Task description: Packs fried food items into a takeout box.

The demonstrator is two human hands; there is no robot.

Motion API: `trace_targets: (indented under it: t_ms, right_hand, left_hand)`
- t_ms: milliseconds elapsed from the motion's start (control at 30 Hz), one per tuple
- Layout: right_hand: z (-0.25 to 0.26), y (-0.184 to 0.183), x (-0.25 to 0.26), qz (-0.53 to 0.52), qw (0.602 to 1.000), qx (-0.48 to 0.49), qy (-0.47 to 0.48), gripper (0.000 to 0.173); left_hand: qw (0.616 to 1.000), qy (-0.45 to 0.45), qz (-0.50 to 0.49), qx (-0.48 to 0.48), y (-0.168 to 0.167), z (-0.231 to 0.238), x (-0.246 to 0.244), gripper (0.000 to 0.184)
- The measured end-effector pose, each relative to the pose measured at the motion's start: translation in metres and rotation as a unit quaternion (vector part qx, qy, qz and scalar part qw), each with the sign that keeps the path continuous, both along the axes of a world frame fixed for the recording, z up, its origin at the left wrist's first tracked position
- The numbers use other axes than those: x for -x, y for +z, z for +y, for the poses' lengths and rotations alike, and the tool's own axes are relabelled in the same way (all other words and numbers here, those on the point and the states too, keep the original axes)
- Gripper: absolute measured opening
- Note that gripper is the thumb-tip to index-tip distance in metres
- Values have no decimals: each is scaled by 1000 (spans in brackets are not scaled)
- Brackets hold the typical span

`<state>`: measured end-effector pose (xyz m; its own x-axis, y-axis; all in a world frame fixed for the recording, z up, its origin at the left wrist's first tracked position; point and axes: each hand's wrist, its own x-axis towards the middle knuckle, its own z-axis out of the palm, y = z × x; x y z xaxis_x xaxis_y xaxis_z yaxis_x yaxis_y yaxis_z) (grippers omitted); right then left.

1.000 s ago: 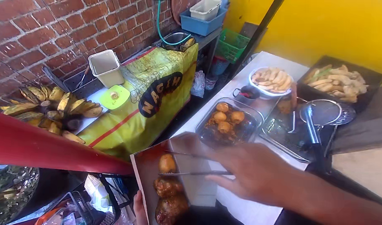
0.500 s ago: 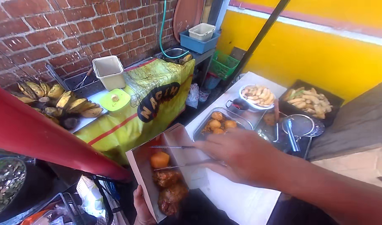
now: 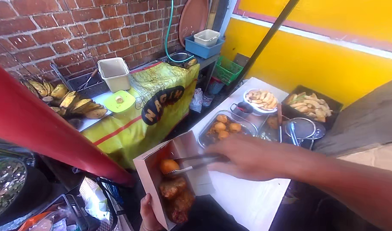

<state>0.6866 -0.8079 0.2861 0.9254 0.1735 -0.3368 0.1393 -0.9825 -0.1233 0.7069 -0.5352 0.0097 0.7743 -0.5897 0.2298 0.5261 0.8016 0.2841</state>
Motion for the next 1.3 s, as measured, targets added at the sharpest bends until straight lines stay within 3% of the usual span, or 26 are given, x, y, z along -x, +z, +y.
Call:
trace_targets:
  t_ms: [167, 267, 333, 467, 633, 733, 933, 1033, 1067, 1167, 1233, 1300]
  right_hand:
    - [46, 63, -10, 1, 988, 144, 45, 29]
    - [74, 84, -11, 14, 981, 181, 66, 28]
    - [66, 89, -7, 5, 982, 176, 75, 26]
    - [6, 69, 7, -43, 987, 128, 83, 38]
    - [-22, 12, 34, -90, 992, 85, 40, 42]
    - [-32, -9, 39, -130, 987, 66, 69, 39]
    - [-23, 53, 20, -87, 981, 129, 117, 18]
    - [-17, 37, 21, -200, 956, 92, 196, 20]
    - [-7, 47, 20, -136, 961, 123, 207, 20]
    - [0, 71, 10, 22, 977, 159, 142, 16]
    - [-40, 76, 14, -14, 993, 85, 81, 13]
    - [-103, 74, 30, -82, 996, -2, 24, 24]
  left_hand:
    - [999, -27, 3, -38, 3, -11, 9, 41]
    - [998, -38, 6, -48, 9, -22, 12, 39]
    - [999, -34, 16, -30, 10, -27, 13, 39]
    - [995, -70, 30, 58, 6, -29, 8, 44]
    - [993, -82, 41, 73, 10, -28, 5, 45]
    - [991, -108, 40, 63, 5, -33, -1, 49]
    - [989, -149, -8, -13, 16, -53, -7, 44]
    - [982, -186, -4, -28, 17, -69, -4, 45]
    - [982, -184, 4, -43, 16, -73, -2, 44]
    - [986, -154, 31, -51, 5, -80, -1, 43]
    - [988, -142, 48, -41, -9, -77, -5, 42]
    - [989, -123, 58, -51, -16, -71, -10, 40]
